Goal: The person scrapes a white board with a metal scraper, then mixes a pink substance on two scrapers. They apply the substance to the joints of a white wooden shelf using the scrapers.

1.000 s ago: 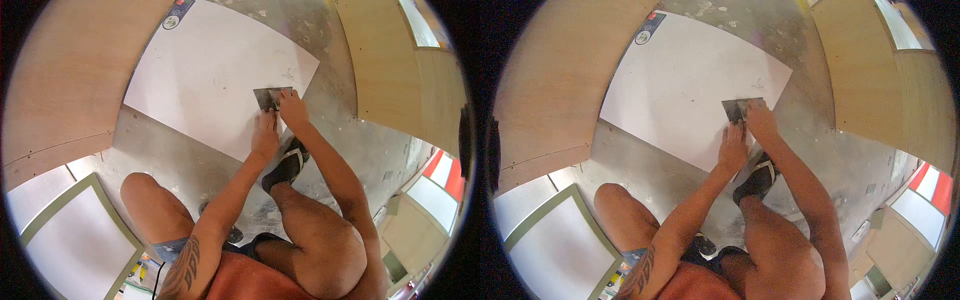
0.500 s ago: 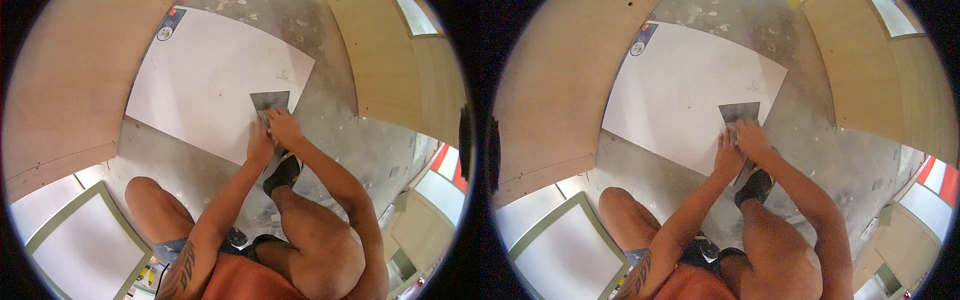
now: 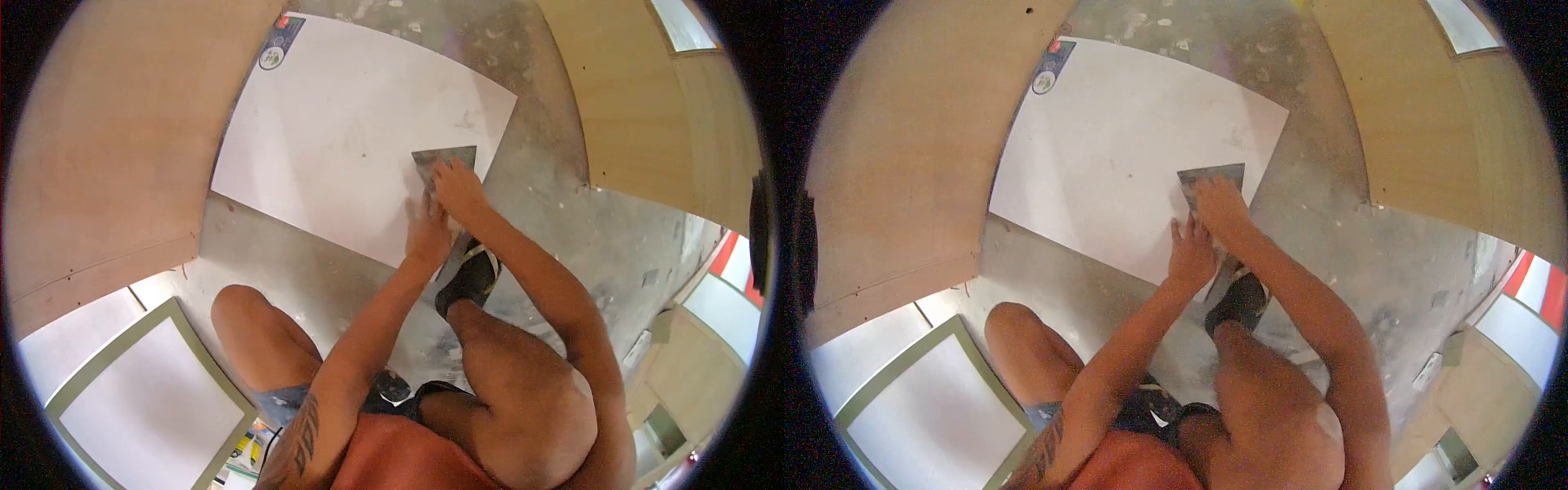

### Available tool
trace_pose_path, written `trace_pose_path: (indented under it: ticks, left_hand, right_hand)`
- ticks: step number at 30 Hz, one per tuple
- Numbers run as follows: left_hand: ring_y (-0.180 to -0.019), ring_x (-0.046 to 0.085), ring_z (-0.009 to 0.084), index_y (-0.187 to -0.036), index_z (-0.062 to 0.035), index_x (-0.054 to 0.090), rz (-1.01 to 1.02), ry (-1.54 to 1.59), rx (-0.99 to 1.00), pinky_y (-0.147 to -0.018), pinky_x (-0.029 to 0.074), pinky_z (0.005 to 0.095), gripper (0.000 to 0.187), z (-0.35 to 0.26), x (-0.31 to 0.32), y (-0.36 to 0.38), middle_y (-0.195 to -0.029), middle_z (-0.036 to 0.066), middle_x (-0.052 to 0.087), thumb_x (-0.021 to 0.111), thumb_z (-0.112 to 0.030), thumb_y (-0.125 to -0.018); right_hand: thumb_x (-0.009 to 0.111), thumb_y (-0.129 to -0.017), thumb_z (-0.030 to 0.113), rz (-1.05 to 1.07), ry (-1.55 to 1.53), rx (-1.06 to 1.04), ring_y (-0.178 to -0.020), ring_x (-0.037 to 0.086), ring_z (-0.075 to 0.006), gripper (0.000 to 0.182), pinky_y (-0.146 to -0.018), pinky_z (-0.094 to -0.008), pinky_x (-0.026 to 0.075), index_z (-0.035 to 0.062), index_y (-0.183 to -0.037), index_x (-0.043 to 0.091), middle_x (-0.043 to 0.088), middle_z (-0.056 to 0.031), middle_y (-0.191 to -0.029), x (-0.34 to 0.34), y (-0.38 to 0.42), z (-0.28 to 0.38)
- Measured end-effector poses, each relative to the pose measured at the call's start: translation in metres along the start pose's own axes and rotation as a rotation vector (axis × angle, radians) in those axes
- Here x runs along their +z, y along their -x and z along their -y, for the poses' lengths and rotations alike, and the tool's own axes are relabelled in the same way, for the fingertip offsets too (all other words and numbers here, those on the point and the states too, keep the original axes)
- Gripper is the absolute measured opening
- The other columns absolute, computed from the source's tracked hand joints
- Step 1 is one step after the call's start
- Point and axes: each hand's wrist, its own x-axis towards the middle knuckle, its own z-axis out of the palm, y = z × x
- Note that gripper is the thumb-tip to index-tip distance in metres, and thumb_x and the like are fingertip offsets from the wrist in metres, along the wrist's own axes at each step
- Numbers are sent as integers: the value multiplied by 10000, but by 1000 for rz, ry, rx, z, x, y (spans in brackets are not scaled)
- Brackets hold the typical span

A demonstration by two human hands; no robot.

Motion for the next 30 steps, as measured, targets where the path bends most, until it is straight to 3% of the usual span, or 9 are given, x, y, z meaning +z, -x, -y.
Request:
trace_pose_path:
  ticks: [4, 6, 10, 12, 16, 22, 24, 27, 30]
  left_hand:
    - [-1426, 272, 426, -1462, -11, 392, 136, 90, 4, -1127, 105, 695, 634, -2, 6, 1, -1541, 217, 306, 469, -380, -952]
    - [-1420, 283, 428, -1464, -16, 390, -83, -44, 7, -1122, 106, 703, 632, -6, 11, 1, -1533, 221, 319, 468, -379, -953]
    - [-1424, 268, 435, -1475, -19, 370, 28, -63, 18, -1119, 117, 706, 646, 3, 3, 1, -1542, 223, 299, 465, -389, -954]
    - [-1427, 253, 438, -1475, 1, 354, 52, 75, 38, -1116, 133, 706, 678, 3, 0, 2, -1552, 229, 266, 480, -404, -946]
    - [-1429, 242, 438, -1472, 15, 348, -82, -128, 9, -1111, 149, 706, 705, -9, 10, 1, -1549, 240, 261, 500, -416, -935]
    - [-1455, 188, 431, -1479, 24, 328, 168, 74, -10, -1110, 146, 707, 728, 0, 1, 0, -1563, 250, 229, 524, -400, -921]
    - [-1457, 191, 425, -1487, 0, 330, -15, -59, 1, -1111, 147, 706, 722, -4, 12, 2, -1569, 244, 226, 526, -401, -920]
    - [-1449, 216, 422, -1491, -10, 328, 19, -90, 3, -1107, 143, 712, 723, -5, -3, 1, -1560, 243, 256, 520, -411, -921]
    - [-1458, 194, 415, -1491, 4, 321, 48, 78, -4, -1107, 148, 710, 741, 3, 3, 1, -1575, 219, 230, 533, -410, -914]
  right_hand:
    - [688, -777, 203, 94, -7, -31, -1049, 550, -295, 369, -777, -407, 576, 2, -1082, 638, 556, -83, -1139, -7, 17, 13]
    - [680, -782, 196, -42, -3, -10, -1035, 550, -281, 326, -765, -393, 579, 7, -1045, 654, 550, -75, -1111, -8, -1, 12]
    - [670, -788, 176, -28, 5, -97, -1043, 547, -280, 286, -763, -385, 580, 4, -1016, 655, 546, -79, -1106, -2, 5, 6]
    - [675, -783, 179, 32, -77, 16, -1049, 548, -287, 304, -785, -386, 582, -6, -1024, 652, 548, -87, -1127, 16, 18, 8]
    - [647, -819, 163, -99, 2, -57, -1070, 557, -304, 248, -787, -409, 573, -2, -1004, 633, 579, -103, -1078, -21, -21, 7]
    - [642, -805, 135, -22, -79, -6, -1092, 548, -302, 285, -831, -395, 575, -8, -1051, 645, 544, -90, -1178, -2, -8, 15]
    - [631, -829, 146, -107, -47, 35, -1105, 543, -305, 283, -844, -394, 571, -13, -1063, 629, 548, -95, -1170, -10, -12, 18]
    - [611, -864, 161, -6, -40, 90, -1086, 558, -304, 275, -840, -397, 573, -4, -1084, 621, 546, -96, -1161, -39, -37, 19]
    - [584, -903, 181, 25, -42, 48, -1058, 578, -307, 247, -807, -415, 574, -3, -1064, 621, 557, -109, -1134, -5, -14, 12]
